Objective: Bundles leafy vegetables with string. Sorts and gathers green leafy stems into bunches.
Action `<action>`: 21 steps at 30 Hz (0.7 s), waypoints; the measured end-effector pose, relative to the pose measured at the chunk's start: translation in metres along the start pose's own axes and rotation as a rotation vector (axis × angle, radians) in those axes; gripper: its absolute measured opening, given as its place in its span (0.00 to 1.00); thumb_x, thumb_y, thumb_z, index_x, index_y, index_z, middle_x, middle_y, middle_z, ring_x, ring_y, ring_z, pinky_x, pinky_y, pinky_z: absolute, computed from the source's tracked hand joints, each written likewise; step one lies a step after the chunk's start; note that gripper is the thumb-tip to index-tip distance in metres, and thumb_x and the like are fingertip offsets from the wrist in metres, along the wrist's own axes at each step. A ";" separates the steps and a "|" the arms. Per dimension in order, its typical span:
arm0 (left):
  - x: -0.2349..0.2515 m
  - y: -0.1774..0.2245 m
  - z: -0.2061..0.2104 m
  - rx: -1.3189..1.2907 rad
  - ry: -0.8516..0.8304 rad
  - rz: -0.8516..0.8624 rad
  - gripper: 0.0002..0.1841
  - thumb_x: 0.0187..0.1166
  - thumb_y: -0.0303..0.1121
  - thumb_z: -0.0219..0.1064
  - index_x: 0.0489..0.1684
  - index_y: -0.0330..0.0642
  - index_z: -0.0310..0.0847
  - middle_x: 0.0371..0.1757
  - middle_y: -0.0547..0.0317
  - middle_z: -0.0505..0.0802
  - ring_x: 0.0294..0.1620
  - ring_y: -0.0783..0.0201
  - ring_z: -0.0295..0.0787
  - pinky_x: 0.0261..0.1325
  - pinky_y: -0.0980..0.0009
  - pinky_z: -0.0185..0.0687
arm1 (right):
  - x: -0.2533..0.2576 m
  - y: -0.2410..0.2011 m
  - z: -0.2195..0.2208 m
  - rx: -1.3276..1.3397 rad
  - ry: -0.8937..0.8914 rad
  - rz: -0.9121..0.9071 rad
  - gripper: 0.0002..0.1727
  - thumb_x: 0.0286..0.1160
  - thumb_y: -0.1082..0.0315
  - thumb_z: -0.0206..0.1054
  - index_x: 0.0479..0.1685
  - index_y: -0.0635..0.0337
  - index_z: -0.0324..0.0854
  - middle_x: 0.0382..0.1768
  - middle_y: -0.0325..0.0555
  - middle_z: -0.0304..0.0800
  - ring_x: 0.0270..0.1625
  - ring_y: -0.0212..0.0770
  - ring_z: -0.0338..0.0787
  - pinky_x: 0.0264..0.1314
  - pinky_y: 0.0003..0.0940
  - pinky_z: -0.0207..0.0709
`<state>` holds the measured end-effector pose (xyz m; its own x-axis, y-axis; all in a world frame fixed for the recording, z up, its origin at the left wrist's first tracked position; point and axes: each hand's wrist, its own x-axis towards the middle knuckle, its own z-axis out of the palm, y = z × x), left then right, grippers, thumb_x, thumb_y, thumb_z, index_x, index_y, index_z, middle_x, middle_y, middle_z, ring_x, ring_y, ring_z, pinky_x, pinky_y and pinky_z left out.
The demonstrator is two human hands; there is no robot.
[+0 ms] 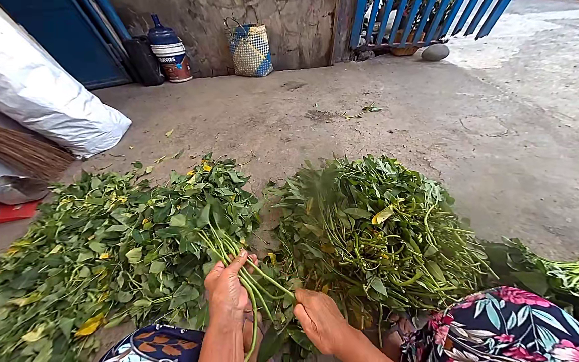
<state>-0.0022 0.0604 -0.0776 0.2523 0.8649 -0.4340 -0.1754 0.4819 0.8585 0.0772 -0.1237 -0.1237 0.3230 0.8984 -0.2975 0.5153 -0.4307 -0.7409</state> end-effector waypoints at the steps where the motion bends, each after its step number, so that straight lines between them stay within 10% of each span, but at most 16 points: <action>1: 0.000 0.001 -0.001 -0.006 0.037 0.026 0.06 0.79 0.17 0.65 0.47 0.24 0.76 0.33 0.40 0.91 0.29 0.52 0.94 0.37 0.58 0.95 | -0.007 0.010 0.008 -0.047 0.046 -0.034 0.23 0.85 0.57 0.43 0.43 0.63 0.81 0.39 0.58 0.88 0.47 0.58 0.91 0.49 0.59 0.79; 15: -0.011 -0.061 -0.013 0.069 0.249 0.185 0.03 0.75 0.15 0.69 0.38 0.26 0.80 0.32 0.46 0.91 0.30 0.58 0.93 0.38 0.65 0.95 | -0.004 0.078 0.070 -0.254 -0.091 0.329 0.22 0.88 0.56 0.49 0.60 0.65 0.79 0.55 0.62 0.90 0.60 0.61 0.92 0.59 0.59 0.83; 21: -0.007 0.020 -0.016 -0.054 0.282 0.426 0.02 0.81 0.17 0.63 0.44 0.28 0.77 0.30 0.50 0.92 0.30 0.57 0.96 0.40 0.63 0.97 | -0.022 0.131 0.091 -0.205 -0.458 0.723 0.34 0.85 0.42 0.58 0.77 0.61 0.77 0.75 0.70 0.79 0.75 0.70 0.81 0.71 0.73 0.74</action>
<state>-0.0227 0.0662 -0.0616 -0.1179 0.9867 -0.1116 -0.2577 0.0781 0.9631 0.0652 -0.1917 -0.2695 0.2984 0.3271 -0.8966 0.4544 -0.8748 -0.1680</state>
